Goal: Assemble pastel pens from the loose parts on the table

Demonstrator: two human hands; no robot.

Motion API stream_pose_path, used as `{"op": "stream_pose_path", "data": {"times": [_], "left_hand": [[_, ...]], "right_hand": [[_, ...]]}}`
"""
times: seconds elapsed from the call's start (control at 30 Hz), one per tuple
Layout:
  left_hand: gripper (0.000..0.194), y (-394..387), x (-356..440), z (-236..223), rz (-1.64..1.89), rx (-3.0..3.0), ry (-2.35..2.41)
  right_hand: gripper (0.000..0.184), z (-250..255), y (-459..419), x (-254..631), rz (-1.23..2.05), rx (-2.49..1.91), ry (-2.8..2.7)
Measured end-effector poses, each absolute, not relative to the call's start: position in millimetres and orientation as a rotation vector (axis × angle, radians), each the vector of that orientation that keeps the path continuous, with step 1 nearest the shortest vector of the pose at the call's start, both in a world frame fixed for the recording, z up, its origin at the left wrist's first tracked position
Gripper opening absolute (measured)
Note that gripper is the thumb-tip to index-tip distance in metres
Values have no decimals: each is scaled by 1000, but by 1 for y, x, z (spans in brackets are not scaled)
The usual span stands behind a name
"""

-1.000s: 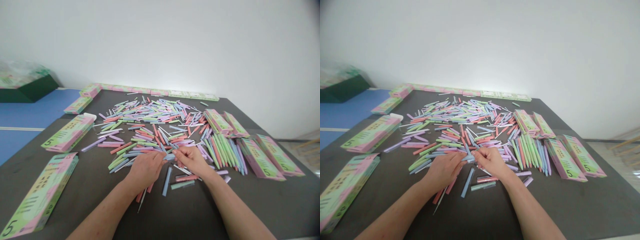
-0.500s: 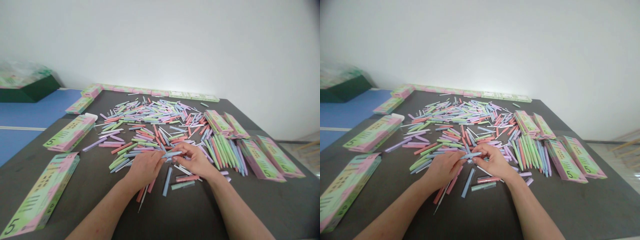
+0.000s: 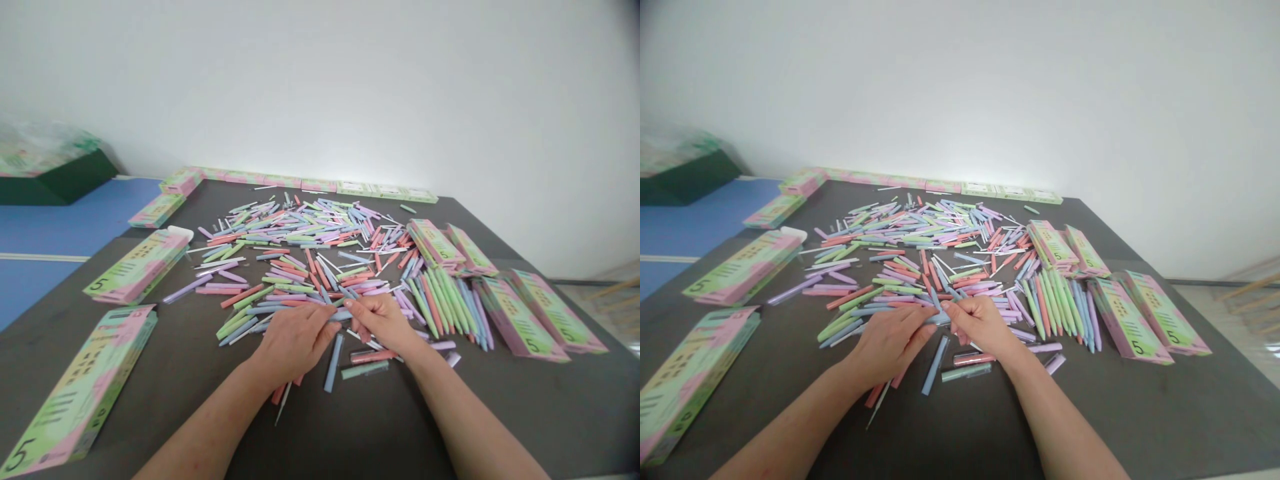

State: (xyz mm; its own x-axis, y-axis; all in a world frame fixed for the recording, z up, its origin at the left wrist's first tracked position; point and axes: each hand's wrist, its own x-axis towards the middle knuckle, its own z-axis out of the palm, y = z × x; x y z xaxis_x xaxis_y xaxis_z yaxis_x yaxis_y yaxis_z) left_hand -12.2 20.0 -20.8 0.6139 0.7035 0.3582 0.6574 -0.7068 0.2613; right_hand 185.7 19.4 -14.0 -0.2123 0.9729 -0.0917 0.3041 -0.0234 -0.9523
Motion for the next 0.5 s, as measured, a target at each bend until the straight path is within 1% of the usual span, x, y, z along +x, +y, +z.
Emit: {"op": "stream_pose_path", "data": {"times": [0.07,0.13,0.17,0.27,0.3,0.4,0.43,0.5], "left_hand": [[29,21,-12,-19,680,2735,1138],[28,23,-13,-19,677,2725,1158],[27,23,-13,-19,665,2714,1179],[27,26,-14,-19,589,2673,1247],[27,26,-14,-19,567,2662,1263],[28,27,-15,-20,548,2650,1276],[28,27,-15,-21,552,2653,1274],[28,27,-14,-23,568,2669,1278]], "right_hand": [[56,-15,20,185,1269,-1390,-1583],[54,-15,21,187,1272,-1351,-1625],[51,-15,21,188,1268,-1308,-1651],[28,-10,22,194,1201,-1194,-1676],[24,-9,22,196,1155,-1183,-1673],[19,-9,23,201,1032,-1206,-1675],[17,-10,24,202,1031,-1213,-1669],[18,-13,24,202,1095,-1222,-1627]]}}
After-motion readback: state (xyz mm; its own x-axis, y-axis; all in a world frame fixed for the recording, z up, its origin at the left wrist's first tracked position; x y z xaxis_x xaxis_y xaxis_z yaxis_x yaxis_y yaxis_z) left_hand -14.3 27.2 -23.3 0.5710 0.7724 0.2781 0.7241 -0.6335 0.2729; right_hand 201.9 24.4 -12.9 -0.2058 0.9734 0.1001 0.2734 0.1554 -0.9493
